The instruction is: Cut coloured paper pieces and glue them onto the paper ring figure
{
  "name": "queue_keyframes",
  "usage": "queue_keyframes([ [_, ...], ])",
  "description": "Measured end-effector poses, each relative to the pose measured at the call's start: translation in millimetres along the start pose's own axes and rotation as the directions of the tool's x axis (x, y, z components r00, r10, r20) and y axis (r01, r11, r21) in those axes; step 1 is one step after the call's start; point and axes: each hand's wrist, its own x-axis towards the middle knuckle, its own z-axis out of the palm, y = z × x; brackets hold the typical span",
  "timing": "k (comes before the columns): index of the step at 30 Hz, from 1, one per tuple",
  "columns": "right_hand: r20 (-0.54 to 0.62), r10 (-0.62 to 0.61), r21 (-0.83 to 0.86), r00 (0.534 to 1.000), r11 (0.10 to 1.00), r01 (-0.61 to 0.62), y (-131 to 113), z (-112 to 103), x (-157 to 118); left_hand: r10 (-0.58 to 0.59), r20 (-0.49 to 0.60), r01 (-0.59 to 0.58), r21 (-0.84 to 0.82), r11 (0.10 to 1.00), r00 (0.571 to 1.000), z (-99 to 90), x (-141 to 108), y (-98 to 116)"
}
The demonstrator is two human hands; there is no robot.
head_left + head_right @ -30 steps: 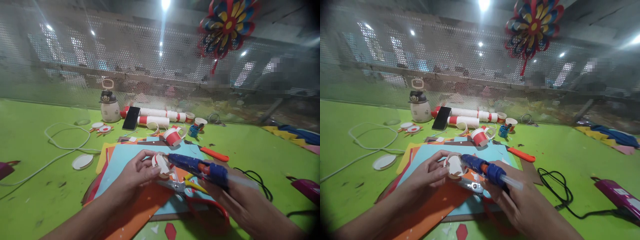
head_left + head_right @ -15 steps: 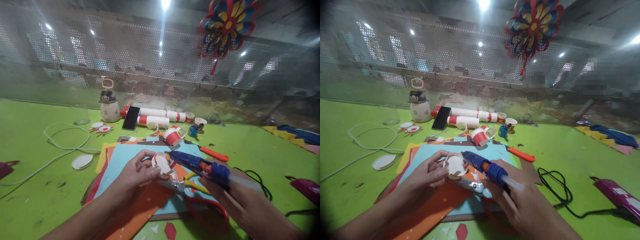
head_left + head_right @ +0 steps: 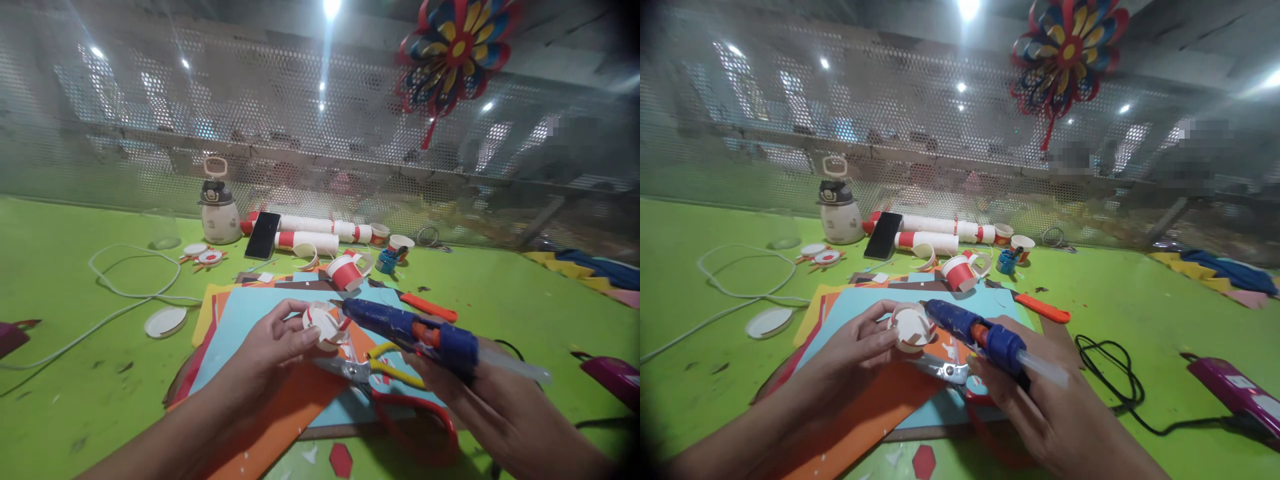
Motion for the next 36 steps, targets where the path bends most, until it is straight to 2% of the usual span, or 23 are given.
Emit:
queue_keyframes([
  [5, 0.064, -0.005, 0.030, 0.998, 1.000, 0.003, 3, -2, 2, -0.007, 0.020, 0.007, -0.014, 1.000, 1.000, -0.4, 0, 1],
  [10, 0.107, 0.052, 0.028, 0.993, 0.998, -0.056, 6, -2, 3, -0.014, 0.040, 0.015, -0.030, 0.999, 0.999, -1.6, 0, 0],
  [19, 0.149, 0.127, 0.130, 0.981, 0.981, -0.147, 16, -4, 0, -0.082, 0.026, 0.086, -0.172, 0.981, 0.996, -0.9, -4, 6],
  [24, 0.052, 0.165, 0.164, 0.985, 0.971, -0.171, 25, -5, -5, -0.072, -0.016, 0.067, -0.216, 0.974, 0.997, -1.8, -4, 6],
  [29, -0.006, 0.138, 0.182, 0.990, 0.974, -0.135, 24, -7, 1, -0.067, 0.026, 0.072, -0.234, 0.970, 0.997, -1.8, -5, 6],
  [32, -0.026, 0.180, 0.065, 0.983, 0.982, -0.179, 35, -8, 13, -0.048, 0.045, 0.057, -0.233, 0.971, 0.998, -1.5, -5, 7],
  [36, -0.097, 0.299, -0.106, 0.949, 0.945, -0.308, 70, -17, 24, -0.060, -0.019, 0.055, -0.200, 0.978, 0.998, -0.4, -6, 9],
])
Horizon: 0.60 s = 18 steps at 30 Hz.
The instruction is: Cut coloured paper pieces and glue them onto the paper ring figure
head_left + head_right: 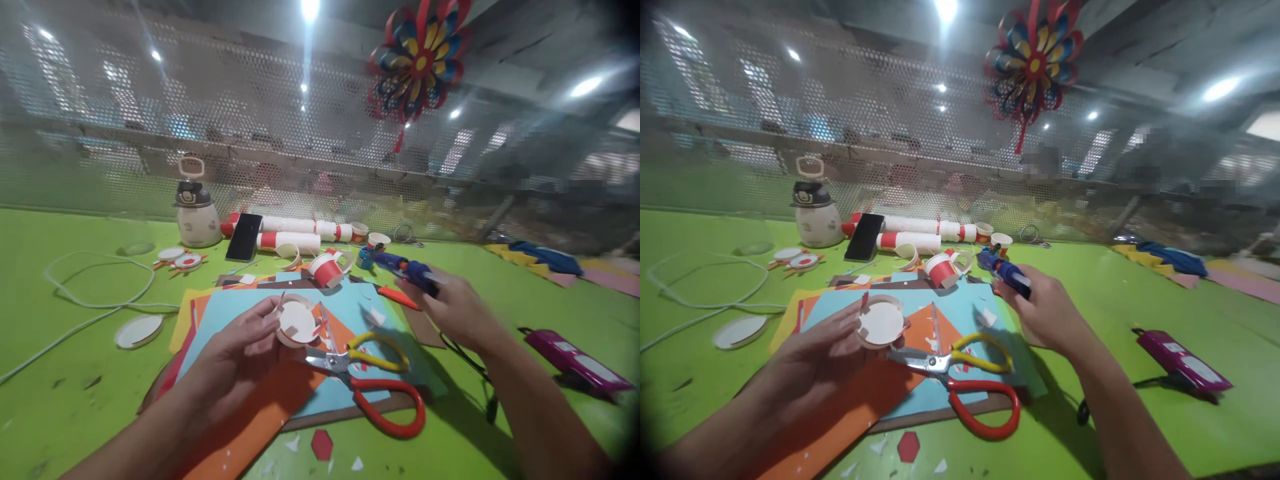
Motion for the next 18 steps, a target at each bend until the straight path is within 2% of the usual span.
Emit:
queue_keyframes([
  [4, 0.077, 0.156, -0.153, 0.985, 0.978, -0.143, 38, -6, 13, -0.012, -0.004, 0.012, 0.018, 1.000, 1.000, 3.6, -2, 2],
  [8, 0.131, 0.244, -0.330, 0.961, 0.925, -0.190, 71, 11, 23, -0.006, 0.042, 0.001, 0.119, 0.993, 0.999, 5.2, -3, 3],
  [14, 0.200, 0.195, -0.366, 0.960, 0.924, -0.112, 104, 49, 27, 0.086, 0.071, -0.097, 0.178, 0.979, 0.994, 0.0, 1, -1],
  [18, 0.198, 0.135, -0.341, 0.971, 0.938, -0.061, 107, 45, 24, 0.073, 0.102, -0.090, 0.165, 0.982, 0.992, -4.4, 2, -6],
])
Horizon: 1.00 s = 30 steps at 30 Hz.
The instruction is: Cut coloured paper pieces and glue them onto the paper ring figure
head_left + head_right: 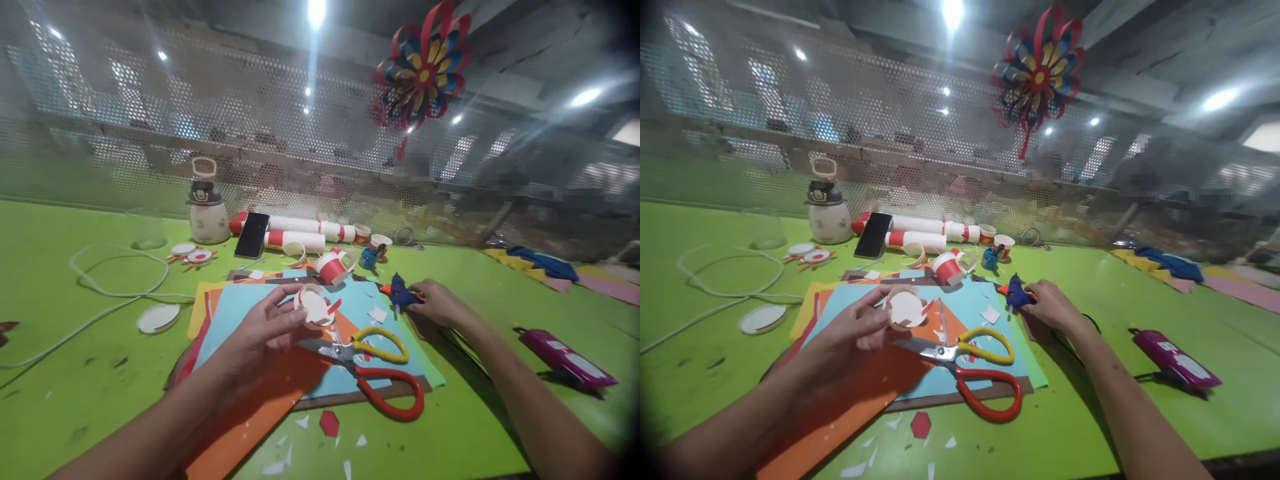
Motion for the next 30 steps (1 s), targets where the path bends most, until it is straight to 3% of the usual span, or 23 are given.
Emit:
queue_keyframes([
  [3, -0.067, -0.031, 0.025, 0.997, 0.999, 0.033, -16, -22, -12, -0.021, 0.037, 0.022, -0.012, 1.000, 0.999, -0.1, -1, -2],
  [6, -0.143, -0.119, 0.118, 0.983, 0.984, 0.137, -61, -55, -34, -0.042, 0.054, 0.042, 0.001, 0.999, 0.998, 1.2, 0, -3],
  [8, -0.274, -0.288, 0.317, 0.918, 0.874, 0.369, -100, -75, -51, -0.038, 0.061, 0.037, 0.021, 0.999, 0.997, 1.3, 1, -6],
  [10, -0.331, -0.433, 0.374, 0.838, 0.756, 0.538, -137, -90, -64, -0.015, 0.076, 0.012, 0.049, 0.999, 0.997, 0.0, 2, -9],
  [13, -0.258, -0.556, 0.305, 0.790, 0.729, 0.613, -173, -98, -70, -0.006, 0.090, -0.003, 0.094, 0.996, 0.996, -3.6, 4, -14],
  [18, 0.034, -0.558, 0.178, 0.829, 0.820, 0.544, -190, -94, -59, -0.025, 0.089, 0.013, 0.136, 0.991, 0.996, -7.4, 5, -18],
  [24, 0.103, -0.554, 0.134, 0.826, 0.831, 0.540, -195, -92, -59, -0.008, 0.081, -0.004, 0.145, 0.989, 0.997, -8.5, 7, -20],
  [30, 0.145, -0.493, 0.160, 0.858, 0.867, 0.472, -197, -87, -56, 0.028, 0.073, -0.040, 0.175, 0.984, 0.997, -11.4, 9, -23],
])
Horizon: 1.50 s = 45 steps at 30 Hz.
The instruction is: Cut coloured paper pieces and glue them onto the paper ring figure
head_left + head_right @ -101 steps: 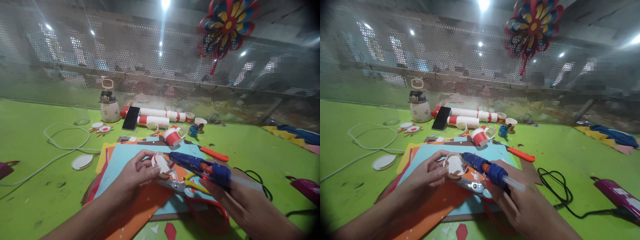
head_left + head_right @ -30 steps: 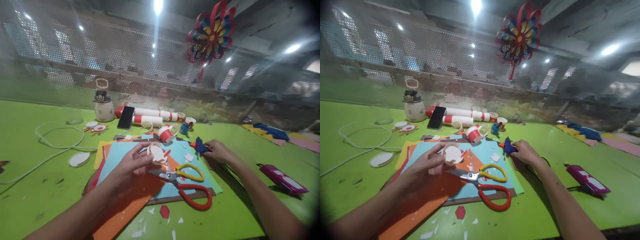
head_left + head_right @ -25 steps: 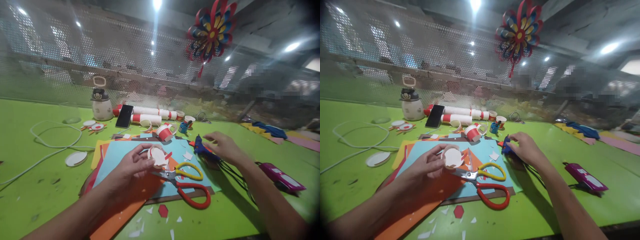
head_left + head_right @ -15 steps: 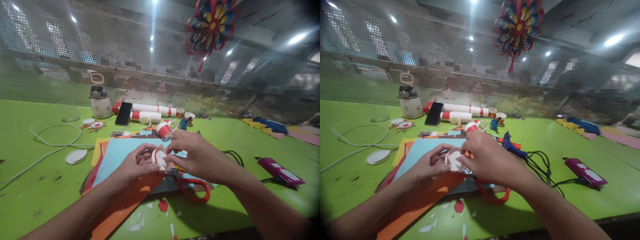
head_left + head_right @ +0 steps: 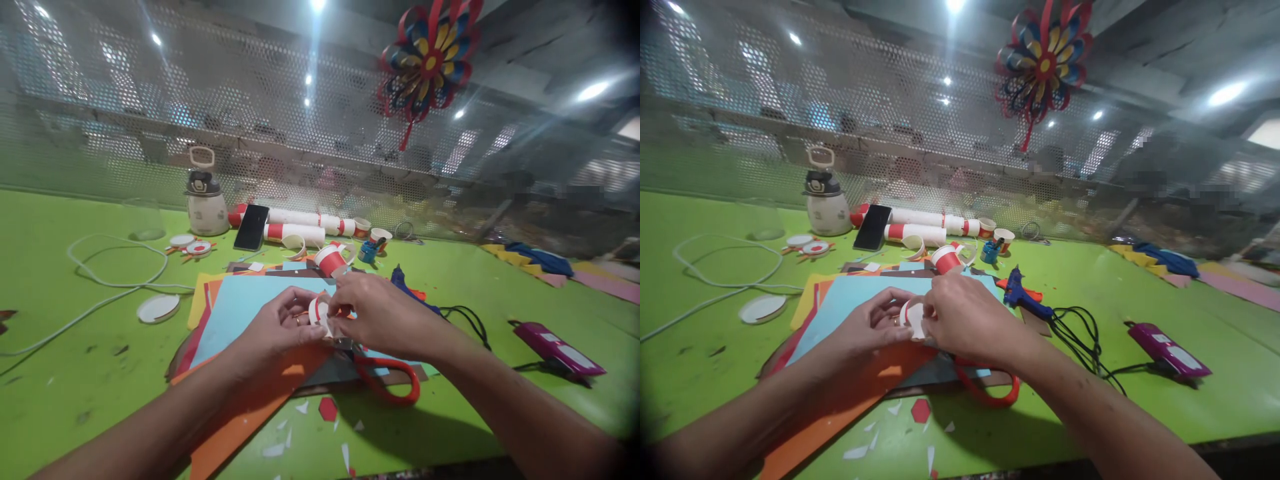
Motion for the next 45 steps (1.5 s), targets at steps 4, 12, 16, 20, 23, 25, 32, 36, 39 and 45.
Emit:
queue_keyframes([
  [4, -0.014, 0.038, 0.009, 0.999, 0.999, -0.038, 1, 3, 3, 0.010, -0.017, -0.010, 0.012, 1.000, 1.000, 3.1, -1, 3],
  [12, -0.037, 0.003, 0.000, 0.999, 1.000, -0.003, 1, 5, 1, 0.020, -0.017, -0.020, 0.010, 1.000, 1.000, 6.7, -2, 7],
  [16, -0.062, 0.002, 0.001, 0.998, 1.000, -0.002, 0, 6, 4, 0.007, -0.033, -0.007, 0.010, 1.000, 0.999, 6.6, -2, 8],
  [20, -0.090, 0.006, 0.056, 0.996, 0.998, -0.001, -1, 2, 3, 0.004, -0.041, -0.004, -0.002, 1.000, 0.999, 6.4, -3, 10],
  [23, -0.137, 0.038, 0.179, 0.990, 0.984, -0.013, 2, -8, -3, 0.001, -0.063, -0.002, -0.020, 1.000, 0.998, 5.5, -3, 10],
  [25, -0.150, 0.070, 0.319, 0.986, 0.947, -0.019, 8, -13, -8, -0.010, -0.068, 0.007, -0.048, 0.999, 0.998, 5.4, -3, 10],
  [32, -0.033, 0.172, 0.804, 0.985, 0.590, -0.076, 37, -7, -14, -0.105, -0.041, 0.100, -0.120, 0.988, 0.994, 6.2, -2, 13],
  [36, -0.009, 0.177, 0.856, 0.984, 0.510, -0.084, 43, -2, -11, -0.106, -0.019, 0.103, -0.113, 0.988, 0.994, 4.8, -3, 13],
  [39, 0.007, 0.188, 0.858, 0.982, 0.503, -0.102, 48, 1, -10, -0.127, -0.013, 0.125, -0.119, 0.985, 0.992, 4.3, -4, 13],
  [45, 0.002, 0.179, 0.849, 0.984, 0.519, -0.096, 59, 10, -8, -0.171, -0.005, 0.169, -0.096, 0.981, 0.985, 3.8, -3, 16],
])
